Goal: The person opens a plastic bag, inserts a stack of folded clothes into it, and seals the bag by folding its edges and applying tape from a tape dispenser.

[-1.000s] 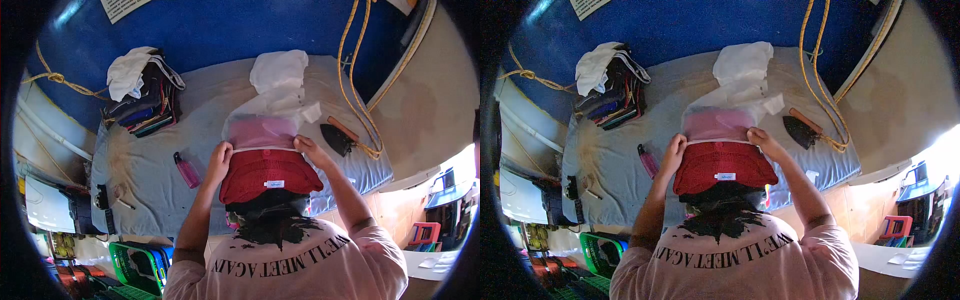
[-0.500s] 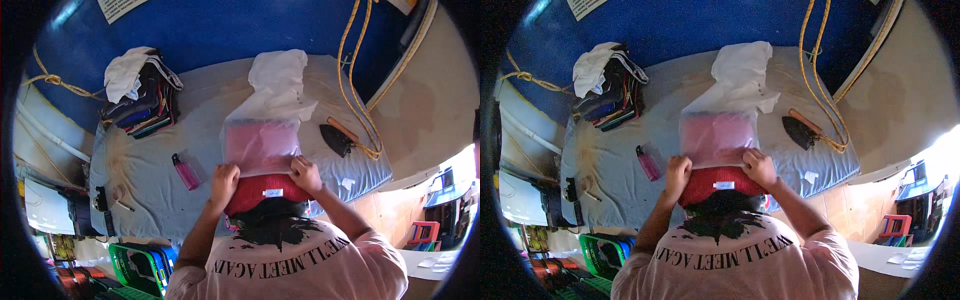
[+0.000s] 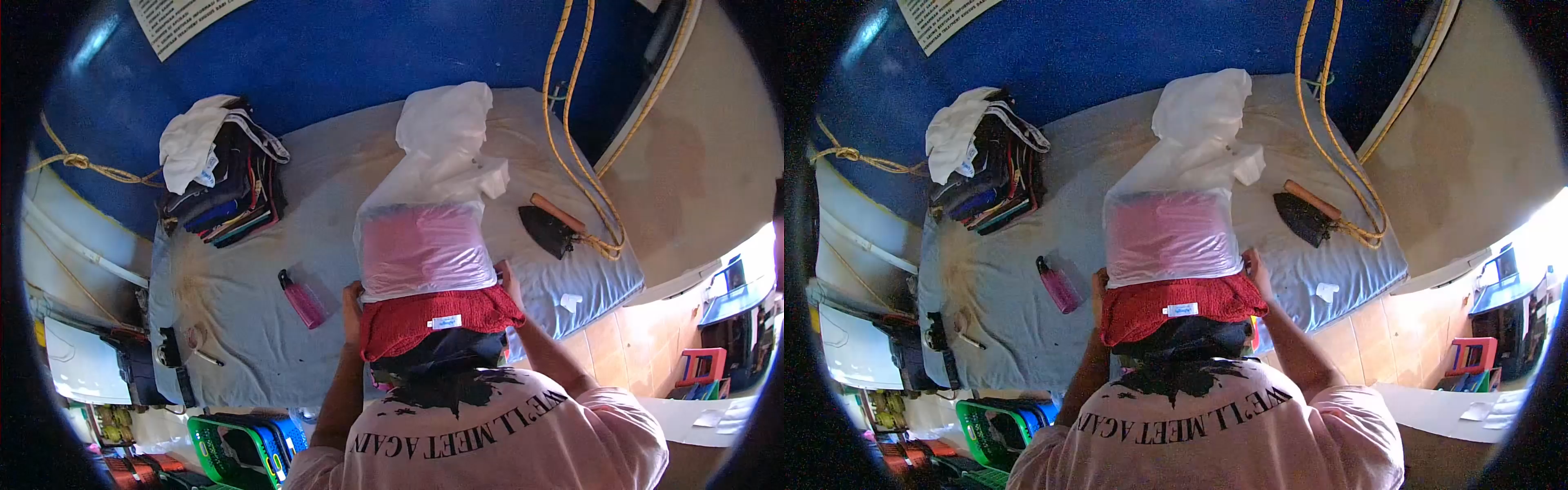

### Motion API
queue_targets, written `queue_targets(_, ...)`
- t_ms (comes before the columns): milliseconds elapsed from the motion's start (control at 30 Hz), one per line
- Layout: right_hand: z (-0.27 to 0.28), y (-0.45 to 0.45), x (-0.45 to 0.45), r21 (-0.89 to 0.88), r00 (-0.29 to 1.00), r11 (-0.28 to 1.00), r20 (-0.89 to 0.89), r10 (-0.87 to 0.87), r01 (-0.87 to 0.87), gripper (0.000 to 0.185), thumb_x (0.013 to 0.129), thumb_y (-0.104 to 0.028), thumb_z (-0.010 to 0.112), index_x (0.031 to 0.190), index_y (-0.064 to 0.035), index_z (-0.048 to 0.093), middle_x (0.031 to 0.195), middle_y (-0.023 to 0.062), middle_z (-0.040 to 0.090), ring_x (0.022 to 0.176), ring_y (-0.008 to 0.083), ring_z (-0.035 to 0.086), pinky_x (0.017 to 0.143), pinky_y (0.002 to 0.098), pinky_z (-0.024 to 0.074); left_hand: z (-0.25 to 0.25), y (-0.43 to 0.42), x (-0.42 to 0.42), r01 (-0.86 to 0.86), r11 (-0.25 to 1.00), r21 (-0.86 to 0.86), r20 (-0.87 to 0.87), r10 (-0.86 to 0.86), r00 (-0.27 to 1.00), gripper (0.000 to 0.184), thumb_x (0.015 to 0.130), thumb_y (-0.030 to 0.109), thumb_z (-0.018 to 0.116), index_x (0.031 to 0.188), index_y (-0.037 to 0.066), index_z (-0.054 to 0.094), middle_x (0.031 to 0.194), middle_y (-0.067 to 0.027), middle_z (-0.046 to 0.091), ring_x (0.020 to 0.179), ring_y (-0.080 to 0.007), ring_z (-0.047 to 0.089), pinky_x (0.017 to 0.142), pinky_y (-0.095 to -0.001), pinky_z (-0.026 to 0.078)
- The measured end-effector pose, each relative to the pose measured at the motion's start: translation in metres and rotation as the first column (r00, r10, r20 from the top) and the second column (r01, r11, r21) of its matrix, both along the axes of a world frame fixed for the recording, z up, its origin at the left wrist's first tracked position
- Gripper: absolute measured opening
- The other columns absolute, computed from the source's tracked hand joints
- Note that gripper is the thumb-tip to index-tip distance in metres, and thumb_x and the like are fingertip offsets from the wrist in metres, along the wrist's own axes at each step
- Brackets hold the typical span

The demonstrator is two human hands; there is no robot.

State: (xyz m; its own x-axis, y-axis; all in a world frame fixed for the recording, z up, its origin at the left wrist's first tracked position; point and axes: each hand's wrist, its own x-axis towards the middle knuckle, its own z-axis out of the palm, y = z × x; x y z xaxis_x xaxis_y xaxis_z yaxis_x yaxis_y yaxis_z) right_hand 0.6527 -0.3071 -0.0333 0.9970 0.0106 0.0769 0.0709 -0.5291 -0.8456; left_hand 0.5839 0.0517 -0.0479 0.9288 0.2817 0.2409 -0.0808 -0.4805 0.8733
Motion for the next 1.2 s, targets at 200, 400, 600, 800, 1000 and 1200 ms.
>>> queue_targets(200, -0.015, 0.006, 0.023, -0.22, 0.956, 0.964, -0.219, -0.196, 0.148, 0.035, 0.078, -0.026, 0.063, 0.103, -0.0023, 0.054, 0.097, 0.0276, 0.061, 0.094, 0.0371, 0.061, 0.074, 0.0441, 0.0477, -0.006, 0.014, 0.04, -0.065, 0.964, -0.258, -0.273, -0.008, 0.962, 0.043, 0.091, 0.036, 0.046, 0.111, -0.002, 0.053, 0.104, -0.0203, 0.06, 0.09, -0.035, 0.06, 0.08, -0.0413, 0.047)
queue_targets(400, -0.124, -0.025, 0.051, -0.062, 0.959, 0.996, -0.28, 0.043, -0.063, 0.044, 0.08, -0.032, 0.061, 0.109, 0.0011, 0.054, 0.105, 0.0283, 0.06, 0.098, 0.0409, 0.06, 0.079, 0.0481, 0.0468, -0.059, 0.042, 0.028, 0.288, 0.957, 0.024, -0.515, -0.235, 0.824, 0.039, 0.092, 0.031, 0.044, 0.11, -0.002, 0.054, 0.101, -0.0239, 0.061, 0.089, -0.0409, 0.061, 0.078, -0.045, 0.048)
queue_targets(600, -0.145, -0.052, -0.006, 0.165, 0.921, 0.977, -0.341, 0.187, -0.137, 0.063, 0.083, -0.033, 0.059, 0.135, -0.0029, 0.039, 0.117, 0.0281, 0.056, 0.107, 0.0419, 0.056, 0.081, 0.046, 0.0467, -0.003, 0.026, -0.044, 0.495, 0.827, 0.266, -0.537, -0.299, 0.789, 0.036, 0.092, 0.029, 0.043, 0.108, -0.002, 0.054, 0.102, -0.0252, 0.06, 0.092, -0.0434, 0.06, 0.078, -0.0459, 0.048)
queue_targets(800, -0.011, -0.018, -0.03, -0.223, 0.993, 0.975, 0.113, 0.03, -0.004, 0.026, 0.079, -0.01, 0.054, 0.104, -0.005, 0.052, 0.087, 0.0175, 0.059, 0.084, 0.0361, 0.058, 0.072, 0.0382, 0.046, 0.037, -0.001, -0.043, 0.085, 0.904, 0.419, -0.095, -0.049, 0.994, 0.022, 0.086, 0.021, 0.051, 0.096, 0.002, 0.056, 0.087, -0.0201, 0.058, 0.08, -0.0386, 0.057, 0.072, -0.043, 0.046)
queue_targets(1000, 0.016, -0.017, -0.003, 0.63, 0.973, 0.767, -0.075, 0.218, -0.123, 0.012, 0.071, 0.003, 0.049, 0.081, -0.0028, 0.054, 0.077, 0.0015, 0.055, 0.076, 0.0136, 0.052, 0.067, 0.0269, 0.0402, 0.017, 0.003, -0.026, -0.045, 0.958, -0.283, 0.12, 0.082, 0.989, 0.015, 0.082, 0.018, 0.054, 0.076, 0.005, 0.05, 0.069, -0.0072, 0.045, 0.066, -0.0192, 0.045, 0.061, -0.0311, 0.036)
queue_targets(1200, 0.028, -0.033, -0.033, 0.389, 0.994, 0.915, 0.02, 0.111, -0.11, 0.01, 0.077, -0.01, 0.043, 0.076, -0.005, 0.052, 0.072, -0.0029, 0.047, 0.068, 0.0091, 0.045, 0.061, 0.0233, 0.0339, 0.015, 0.022, -0.065, 0.049, 0.845, -0.532, -0.068, -0.101, 0.993, 0.04, 0.083, 0.043, 0.052, 0.071, 0.005, 0.045, 0.073, -0.0009, 0.043, 0.07, -0.0114, 0.04, 0.061, -0.0277, 0.033)
